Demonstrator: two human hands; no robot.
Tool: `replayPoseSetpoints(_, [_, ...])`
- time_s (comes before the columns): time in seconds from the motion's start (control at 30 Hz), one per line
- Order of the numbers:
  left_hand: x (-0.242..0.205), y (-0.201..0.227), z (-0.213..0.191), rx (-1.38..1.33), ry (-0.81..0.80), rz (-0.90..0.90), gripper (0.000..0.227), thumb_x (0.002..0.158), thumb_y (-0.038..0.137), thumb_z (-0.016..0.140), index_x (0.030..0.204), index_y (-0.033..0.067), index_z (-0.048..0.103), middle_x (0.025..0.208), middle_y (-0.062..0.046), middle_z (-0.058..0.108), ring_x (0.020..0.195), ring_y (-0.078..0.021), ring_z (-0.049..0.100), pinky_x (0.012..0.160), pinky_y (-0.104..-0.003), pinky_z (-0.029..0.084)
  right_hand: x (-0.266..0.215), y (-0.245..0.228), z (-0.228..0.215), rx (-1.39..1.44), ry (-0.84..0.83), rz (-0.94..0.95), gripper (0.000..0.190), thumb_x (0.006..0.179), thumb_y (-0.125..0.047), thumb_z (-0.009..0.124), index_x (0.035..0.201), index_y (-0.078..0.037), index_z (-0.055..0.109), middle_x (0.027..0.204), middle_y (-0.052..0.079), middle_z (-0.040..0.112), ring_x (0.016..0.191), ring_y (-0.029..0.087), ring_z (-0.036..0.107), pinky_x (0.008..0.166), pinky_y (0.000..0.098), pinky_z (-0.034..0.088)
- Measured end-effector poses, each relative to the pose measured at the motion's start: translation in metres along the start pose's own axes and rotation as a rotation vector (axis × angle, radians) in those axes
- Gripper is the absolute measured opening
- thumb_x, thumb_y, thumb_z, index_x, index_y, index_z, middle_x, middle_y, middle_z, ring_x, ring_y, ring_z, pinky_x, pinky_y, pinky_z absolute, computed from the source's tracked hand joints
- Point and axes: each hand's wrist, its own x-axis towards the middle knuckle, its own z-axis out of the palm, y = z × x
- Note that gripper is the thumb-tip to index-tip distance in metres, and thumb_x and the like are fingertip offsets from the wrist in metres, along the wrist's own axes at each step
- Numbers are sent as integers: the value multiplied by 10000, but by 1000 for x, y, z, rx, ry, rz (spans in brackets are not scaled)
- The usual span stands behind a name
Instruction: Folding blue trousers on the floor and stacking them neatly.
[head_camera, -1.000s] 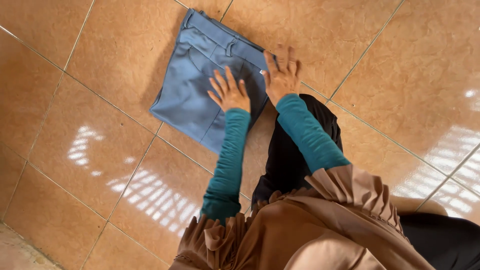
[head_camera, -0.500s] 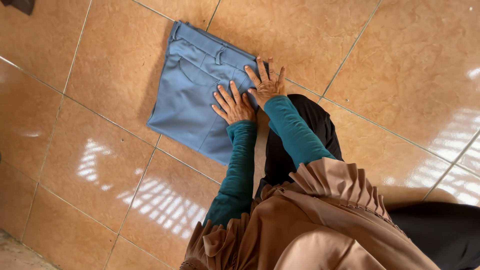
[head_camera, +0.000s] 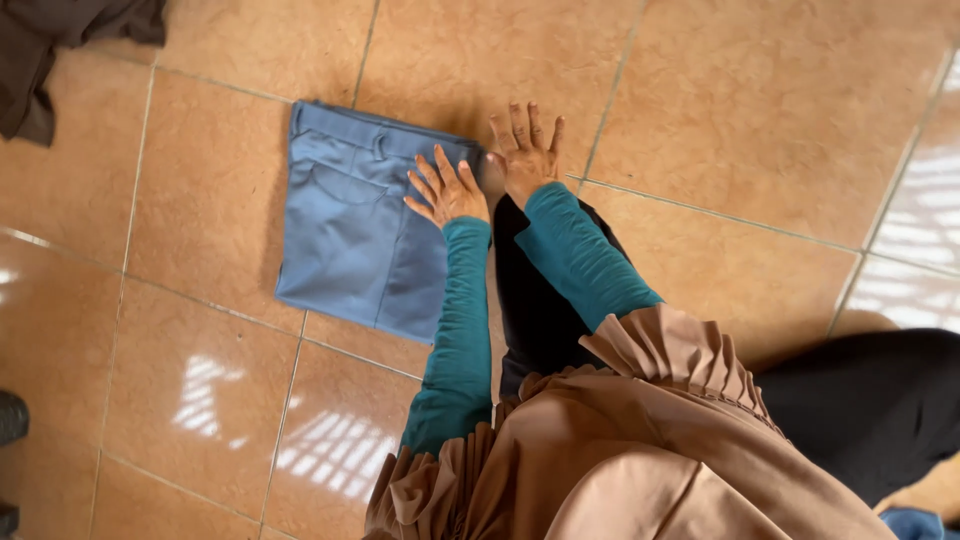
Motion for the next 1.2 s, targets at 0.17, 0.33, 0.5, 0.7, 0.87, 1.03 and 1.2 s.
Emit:
replayPoseSetpoints(0.17, [-1, 50, 7, 6, -103, 92, 580, 1121, 570, 239, 1658, 357, 189, 1743, -37, 134, 1615, -325, 58, 1269, -619, -54, -18, 44, -11, 12, -168, 231, 656, 1063, -439, 589, 1635, -239, 337, 1722, 120, 169, 1568, 414, 84, 1181, 770, -52])
replayPoseSetpoints(0.33, [4, 53, -4, 83, -200, 112, 595, 1115, 599, 188, 1661, 364, 159, 1747, -25, 82, 1611, -314, 3, 1261, -614, -111, -16, 45, -19, 11, -215, 296, 653, 1075, -498, 539, 1640, -274, 298, 1725, 96, 181, 1579, 382, 76, 1204, 744, -70])
replayPoseSetpoints(0.5, [-5, 98, -17, 121, -296, 166, 595, 1121, 580, 136, 1667, 343, 126, 1746, -31, 32, 1604, -319, -48, 1257, -615, -129, -22, 74, -47, -2, -314, 398, 619, 1111, -577, 371, 1658, -339, 205, 1747, 27, 97, 1596, 320, -23, 1207, 708, -155])
replayPoseSetpoints(0.7, [-74, 189, 33, -5, -91, 556, 553, 1051, 408, 488, 1572, 244, 398, 1694, -141, 188, 1559, -404, 184, 1223, -693, 85, -97, 181, -88, -313, 158, 429, 638, 1000, -488, 712, 1540, -213, 515, 1602, 118, 425, 1497, 380, 302, 1112, 787, 162])
replayPoseSetpoints(0.87, [-167, 238, 89, 42, -308, 720, 574, 1030, 463, 522, 1553, 261, 399, 1693, -88, 181, 1562, -368, 152, 1205, -695, 96, -171, 227, -153, -193, -184, 779, 628, 1106, -539, 328, 1643, -226, 248, 1709, 102, 168, 1566, 365, 84, 1169, 766, 57])
replayPoseSetpoints(1.03, [-227, 296, 101, 28, -378, 855, 578, 1033, 494, 479, 1556, 259, 406, 1687, -139, 229, 1562, -392, 163, 1210, -677, 69, -225, 267, -209, -197, -139, 989, 609, 1095, -526, 378, 1623, -241, 274, 1696, 94, 223, 1560, 352, 122, 1174, 748, 54])
replayPoseSetpoints(1.2, [-320, 372, 79, -41, -375, 1119, 577, 1025, 481, 545, 1546, 260, 435, 1676, -133, 250, 1540, -378, 241, 1196, -691, 122, -305, 309, -298, -281, -51, 1230, 635, 1081, -555, 390, 1626, -249, 277, 1686, 88, 250, 1552, 348, 135, 1158, 753, 100])
